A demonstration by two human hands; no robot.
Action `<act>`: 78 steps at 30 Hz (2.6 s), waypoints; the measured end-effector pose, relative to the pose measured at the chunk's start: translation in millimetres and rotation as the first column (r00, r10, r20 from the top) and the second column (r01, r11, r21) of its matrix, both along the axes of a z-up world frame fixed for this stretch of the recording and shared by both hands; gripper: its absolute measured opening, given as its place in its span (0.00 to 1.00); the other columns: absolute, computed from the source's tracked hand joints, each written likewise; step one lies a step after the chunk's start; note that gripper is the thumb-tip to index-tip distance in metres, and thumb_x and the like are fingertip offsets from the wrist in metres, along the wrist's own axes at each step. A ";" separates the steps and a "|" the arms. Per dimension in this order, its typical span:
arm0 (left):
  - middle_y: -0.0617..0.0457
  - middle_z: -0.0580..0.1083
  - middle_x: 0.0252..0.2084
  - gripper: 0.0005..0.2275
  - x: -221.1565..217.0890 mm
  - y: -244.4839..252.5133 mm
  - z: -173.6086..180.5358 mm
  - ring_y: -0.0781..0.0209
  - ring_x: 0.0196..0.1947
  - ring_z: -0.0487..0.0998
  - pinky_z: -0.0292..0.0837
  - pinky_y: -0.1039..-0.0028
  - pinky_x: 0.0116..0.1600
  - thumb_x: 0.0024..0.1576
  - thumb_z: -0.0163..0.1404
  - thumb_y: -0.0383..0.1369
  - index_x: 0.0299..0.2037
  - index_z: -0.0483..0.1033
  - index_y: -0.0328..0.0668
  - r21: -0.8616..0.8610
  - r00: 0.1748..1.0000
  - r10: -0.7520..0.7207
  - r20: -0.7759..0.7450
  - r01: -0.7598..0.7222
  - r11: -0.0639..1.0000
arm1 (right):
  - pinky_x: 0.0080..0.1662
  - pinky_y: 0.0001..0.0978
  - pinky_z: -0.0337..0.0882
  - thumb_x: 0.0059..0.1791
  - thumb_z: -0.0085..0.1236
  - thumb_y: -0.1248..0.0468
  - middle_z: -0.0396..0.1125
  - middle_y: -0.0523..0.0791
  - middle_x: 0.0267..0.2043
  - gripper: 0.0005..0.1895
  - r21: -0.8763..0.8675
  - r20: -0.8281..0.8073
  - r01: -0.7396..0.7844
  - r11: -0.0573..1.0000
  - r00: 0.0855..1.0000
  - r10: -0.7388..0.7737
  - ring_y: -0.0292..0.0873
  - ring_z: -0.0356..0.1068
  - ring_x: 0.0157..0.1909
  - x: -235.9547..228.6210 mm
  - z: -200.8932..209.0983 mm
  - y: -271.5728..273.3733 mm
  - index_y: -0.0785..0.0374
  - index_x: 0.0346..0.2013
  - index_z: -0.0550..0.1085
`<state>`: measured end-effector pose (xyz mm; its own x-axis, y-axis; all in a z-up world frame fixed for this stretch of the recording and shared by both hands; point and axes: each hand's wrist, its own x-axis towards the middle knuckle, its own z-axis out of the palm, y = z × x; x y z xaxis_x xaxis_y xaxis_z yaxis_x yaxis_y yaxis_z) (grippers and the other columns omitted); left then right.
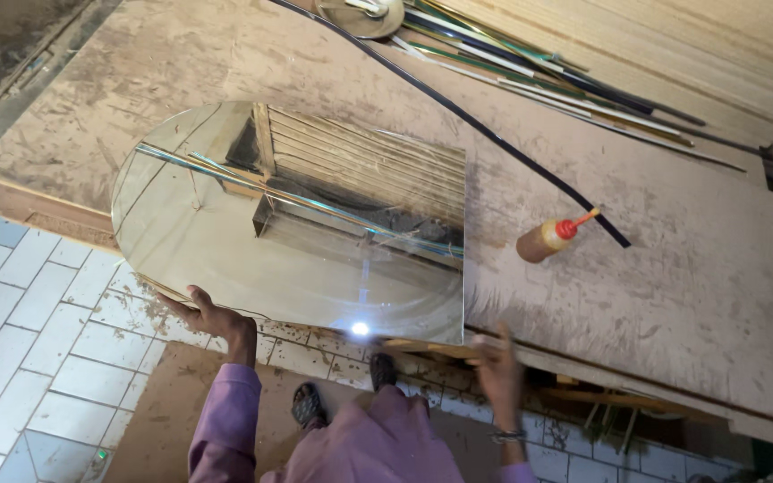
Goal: The person applies glue from a squeeze bottle along the edges of a large mirror resting on a wooden frame. They repeatedly lift the mirror, apply glue to the frame, and reposition the mirror, continuing this process along multiple edges.
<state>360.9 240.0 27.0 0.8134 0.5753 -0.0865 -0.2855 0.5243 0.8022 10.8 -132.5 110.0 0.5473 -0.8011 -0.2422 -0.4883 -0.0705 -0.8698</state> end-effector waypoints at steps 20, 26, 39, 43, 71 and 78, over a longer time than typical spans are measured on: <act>0.34 0.55 0.75 0.39 -108.3 -175.2 13.5 0.44 0.75 0.55 0.48 0.63 0.75 0.62 0.53 0.45 0.74 0.47 0.26 0.333 0.887 0.183 -0.424 -0.035 0.942 | 0.56 0.39 0.75 0.38 0.77 0.60 0.67 0.50 0.58 0.45 -0.487 0.330 -0.098 0.868 0.899 0.287 0.43 0.70 0.58 126.2 38.4 -240.4 0.72 0.63 0.65; 0.34 0.61 0.70 0.36 -94.3 -162.8 5.6 0.45 0.71 0.60 0.52 0.61 0.73 0.62 0.53 0.46 0.71 0.51 0.27 0.245 0.866 0.082 -0.493 0.048 0.968 | 0.62 0.37 0.72 0.38 0.78 0.62 0.64 0.50 0.57 0.44 -0.552 0.427 -0.288 0.783 0.709 0.562 0.44 0.68 0.60 183.8 76.0 -218.6 0.74 0.61 0.64; 0.34 0.55 0.72 0.48 -133.3 -95.0 135.6 0.39 0.74 0.53 0.55 0.46 0.73 0.46 0.68 0.41 0.72 0.46 0.40 0.594 0.999 -0.038 -0.012 0.038 0.804 | 0.59 0.41 0.70 0.39 0.73 0.63 0.64 0.50 0.57 0.47 0.234 0.528 -0.963 0.136 0.244 0.813 0.48 0.67 0.59 299.3 154.4 124.1 0.68 0.67 0.58; 0.42 0.61 0.73 0.44 -102.9 -53.5 163.5 0.44 0.75 0.65 0.63 0.45 0.79 0.53 0.67 0.42 0.74 0.49 0.47 0.284 0.891 0.179 0.417 -0.315 0.906 | 0.60 0.42 0.68 0.43 0.71 0.52 0.62 0.51 0.60 0.48 0.651 0.478 -0.755 -0.085 0.320 0.818 0.49 0.65 0.62 329.6 134.6 208.4 0.67 0.69 0.55; 0.37 0.66 0.70 0.40 14.1 78.4 68.6 0.39 0.72 0.68 0.64 0.48 0.76 0.56 0.64 0.50 0.69 0.52 0.42 -0.182 0.948 0.274 0.160 -0.245 0.952 | 0.28 0.38 0.71 0.37 0.70 0.49 0.72 0.43 0.22 0.36 -0.005 -0.854 -0.760 -0.650 -0.335 0.399 0.44 0.73 0.22 589.5 138.5 367.7 0.53 0.58 0.74; 0.35 0.65 0.69 0.40 16.1 84.5 67.3 0.36 0.73 0.67 0.65 0.45 0.76 0.56 0.65 0.49 0.68 0.52 0.39 -0.321 0.955 0.247 0.165 -0.184 0.929 | 0.27 0.37 0.71 0.40 0.66 0.54 0.74 0.44 0.28 0.30 0.006 -0.797 -0.681 -0.732 -0.445 0.408 0.40 0.73 0.22 593.5 139.1 365.8 0.51 0.58 0.76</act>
<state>377.0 324.5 94.2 0.6908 0.7110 -0.1314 -0.5557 0.6383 0.5327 604.3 233.4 249.2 0.4427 0.6778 -0.5870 0.7710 -0.6220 -0.1368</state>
